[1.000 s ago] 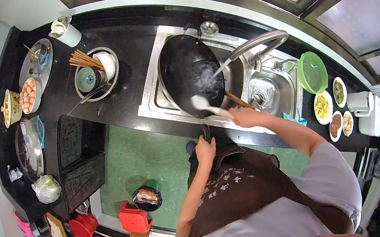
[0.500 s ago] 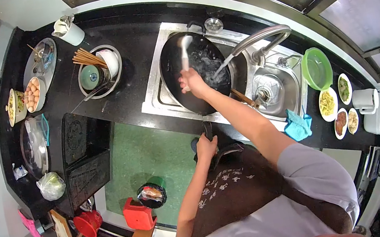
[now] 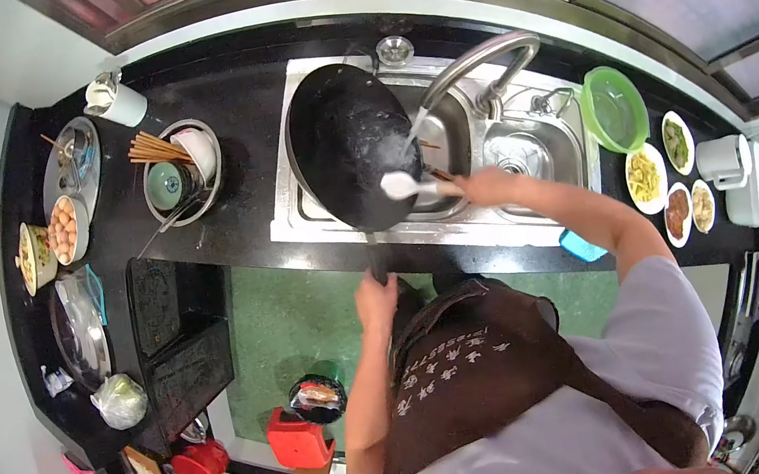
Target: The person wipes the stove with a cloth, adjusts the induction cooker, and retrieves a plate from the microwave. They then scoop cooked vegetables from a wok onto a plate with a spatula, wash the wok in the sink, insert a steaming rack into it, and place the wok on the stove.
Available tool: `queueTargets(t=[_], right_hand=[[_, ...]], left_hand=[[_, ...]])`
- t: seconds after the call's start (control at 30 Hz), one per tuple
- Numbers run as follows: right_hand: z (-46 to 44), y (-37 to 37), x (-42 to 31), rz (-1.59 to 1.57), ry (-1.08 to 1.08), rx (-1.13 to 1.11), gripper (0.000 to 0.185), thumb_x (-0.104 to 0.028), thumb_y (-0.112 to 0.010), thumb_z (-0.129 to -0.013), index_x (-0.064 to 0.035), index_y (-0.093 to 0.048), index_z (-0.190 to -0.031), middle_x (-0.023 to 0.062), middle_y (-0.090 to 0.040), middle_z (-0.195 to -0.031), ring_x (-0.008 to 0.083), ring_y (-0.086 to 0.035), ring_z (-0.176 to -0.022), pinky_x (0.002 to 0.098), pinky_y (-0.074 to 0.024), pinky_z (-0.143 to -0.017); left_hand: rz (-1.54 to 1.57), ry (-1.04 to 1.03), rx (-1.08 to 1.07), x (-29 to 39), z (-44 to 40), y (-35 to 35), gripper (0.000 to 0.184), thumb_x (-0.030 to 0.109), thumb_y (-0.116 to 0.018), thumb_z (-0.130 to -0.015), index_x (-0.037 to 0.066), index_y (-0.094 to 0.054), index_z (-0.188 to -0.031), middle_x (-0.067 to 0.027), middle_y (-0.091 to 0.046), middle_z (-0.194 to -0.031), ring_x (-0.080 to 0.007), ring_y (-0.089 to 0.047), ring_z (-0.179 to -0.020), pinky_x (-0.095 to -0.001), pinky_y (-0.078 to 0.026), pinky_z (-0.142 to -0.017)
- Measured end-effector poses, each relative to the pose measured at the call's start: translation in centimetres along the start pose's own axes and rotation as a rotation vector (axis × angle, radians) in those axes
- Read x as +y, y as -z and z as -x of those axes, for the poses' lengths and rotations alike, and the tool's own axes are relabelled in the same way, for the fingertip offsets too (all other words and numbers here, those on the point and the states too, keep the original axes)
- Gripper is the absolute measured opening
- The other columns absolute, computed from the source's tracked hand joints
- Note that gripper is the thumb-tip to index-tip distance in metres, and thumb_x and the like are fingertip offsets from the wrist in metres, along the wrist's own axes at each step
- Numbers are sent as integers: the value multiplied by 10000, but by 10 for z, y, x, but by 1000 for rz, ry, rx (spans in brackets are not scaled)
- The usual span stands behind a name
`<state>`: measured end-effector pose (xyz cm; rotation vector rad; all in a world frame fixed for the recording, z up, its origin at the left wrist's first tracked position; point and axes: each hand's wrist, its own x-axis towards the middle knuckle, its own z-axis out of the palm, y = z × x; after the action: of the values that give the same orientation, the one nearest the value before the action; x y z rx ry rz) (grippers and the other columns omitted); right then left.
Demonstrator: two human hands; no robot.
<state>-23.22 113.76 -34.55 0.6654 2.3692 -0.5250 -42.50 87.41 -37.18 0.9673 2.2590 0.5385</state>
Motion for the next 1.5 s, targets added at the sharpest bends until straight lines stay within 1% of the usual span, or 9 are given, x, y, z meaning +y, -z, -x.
queueTargets(t=[0.07, 0.23, 0.6, 0.8, 0.93, 1.03, 1.1, 1.27, 1.5], right_hand=[[-31, -15, 24, 237, -12, 206, 332, -159, -476, -888, 3, -467, -1177, 130, -656, -752, 305, -658, -690, 432, -508, -592], [-83, 4, 34, 285, -127, 489, 275, -107, -454, -878, -11, -507, -1131, 105, -666, -753, 266, -667, -681, 381, -507, -556], [123, 22, 37, -234, -439, 294, 250, -183, -500, -843, -25, -601, -1008, 212, -663, -871, 355, -652, -825, 448, -510, -731], [144, -56, 64, -487, -477, 327, 317, -223, -479, -839, 20, -630, -977, 234, -659, -870, 359, -651, -848, 455, -499, -770], [99, -93, 75, -836, -605, 153, 373, -223, -450, -861, 71, -583, -1047, 269, -642, -935, 367, -637, -916, 455, -473, -836], [79, -116, 63, -560, -490, 317, 439, -239, -421, -885, 100, -485, -1158, 285, -626, -991, 379, -624, -946, 462, -463, -850], [81, -108, 42, -741, -478, 303, 483, -285, -414, -909, 90, -430, -1213, 292, -617, -1008, 393, -615, -949, 472, -458, -853], [89, -135, 40, -985, -496, 418, 509, -427, -437, -935, -39, -475, -1262, 273, -619, -1011, 407, -597, -949, 466, -463, -860], [172, -178, 81, -384, -863, 780, 320, -144, -644, -736, -63, -638, -1046, 196, -583, -1078, 366, -539, -1020, 421, -493, -823]], left_hand=[[-92, 22, -21, 3, -2, 21, 414, 311, -655, -799, -19, -592, -1042, -269, -647, -795, -421, -639, -779, -508, -505, -701], [-360, 23, 55, 12, -1, 60, 366, 299, -641, -817, 23, -566, -1046, -251, -650, -769, -430, -638, -744, -511, -505, -679], [-648, -40, 225, 34, -5, 110, 261, 248, -640, -831, 69, -525, -982, -178, -653, -718, -383, -643, -676, -477, -503, -601], [-407, -110, 116, 33, 6, 119, 306, 270, -670, -802, 53, -588, -1001, -216, -654, -757, -403, -634, -672, -480, -499, -600], [-213, 6, -92, 45, 14, 135, 293, 230, -687, -807, 26, -580, -989, -147, -628, -686, -277, -617, -552, -388, -473, -503], [65, 168, -262, 77, 24, 161, 237, 184, -674, -833, 12, -553, -940, -60, -566, -629, -147, -543, -480, -303, -424, -440], [215, 212, -367, 86, 28, 176, 197, 158, -653, -855, 11, -531, -904, -7, -512, -610, -77, -483, -469, -256, -389, -418], [448, 387, -597, 112, 35, 216, 203, 160, -629, -887, 56, -455, -890, 18, -450, -624, -61, -421, -461, -233, -369, -406], [672, 506, -776, 110, 47, 226, 229, 219, -665, -878, 97, -471, -877, 48, -422, -630, -33, -401, -459, -198, -318, -405]])
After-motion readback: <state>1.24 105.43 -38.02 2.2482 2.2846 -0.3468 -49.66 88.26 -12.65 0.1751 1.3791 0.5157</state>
